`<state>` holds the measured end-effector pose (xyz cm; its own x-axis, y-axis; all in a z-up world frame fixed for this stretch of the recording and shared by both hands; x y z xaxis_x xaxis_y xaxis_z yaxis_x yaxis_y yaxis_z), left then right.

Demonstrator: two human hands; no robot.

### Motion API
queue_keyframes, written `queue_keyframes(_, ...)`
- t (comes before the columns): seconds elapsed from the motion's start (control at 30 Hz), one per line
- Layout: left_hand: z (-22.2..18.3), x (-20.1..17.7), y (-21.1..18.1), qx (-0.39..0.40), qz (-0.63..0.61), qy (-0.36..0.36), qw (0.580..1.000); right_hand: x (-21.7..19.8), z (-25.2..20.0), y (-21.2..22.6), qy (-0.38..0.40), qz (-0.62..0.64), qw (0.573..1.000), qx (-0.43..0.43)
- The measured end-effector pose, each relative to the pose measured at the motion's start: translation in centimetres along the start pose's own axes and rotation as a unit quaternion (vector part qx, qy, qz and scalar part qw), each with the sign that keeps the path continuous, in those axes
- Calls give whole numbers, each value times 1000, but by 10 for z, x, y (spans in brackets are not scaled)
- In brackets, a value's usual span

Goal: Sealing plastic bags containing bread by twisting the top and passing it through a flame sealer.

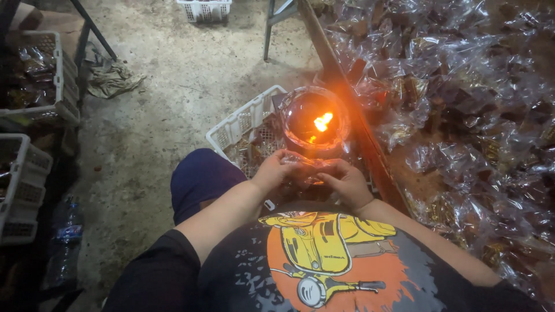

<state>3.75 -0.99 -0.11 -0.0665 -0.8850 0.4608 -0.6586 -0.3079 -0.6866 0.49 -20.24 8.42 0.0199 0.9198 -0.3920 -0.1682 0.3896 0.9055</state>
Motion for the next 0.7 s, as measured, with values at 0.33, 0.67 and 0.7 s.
queue_keyframes(0.33,-32,10,-17,21,66,-121,990,-2,-2,-23,-44,78,994,-61)
queue_keyframes(0.67,15,7,6,2,-51,38,998,-8,7,-53,-119,33,991,-54)
queue_keyframes(0.7,10,9,6,2,-51,39,998,-7,3,-31,-119,33,991,-54)
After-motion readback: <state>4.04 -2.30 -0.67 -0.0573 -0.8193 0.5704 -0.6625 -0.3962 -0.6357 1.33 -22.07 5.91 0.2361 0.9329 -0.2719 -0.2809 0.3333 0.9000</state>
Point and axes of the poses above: each hand's wrist, its own z-axis towards the middle knuckle, its own x-axis out of the palm, y = z × x, the point moved 5 cm from there along z, towards the middle knuckle, and after that the axes turned 15 degrees about -x, right-handed, at the moved point
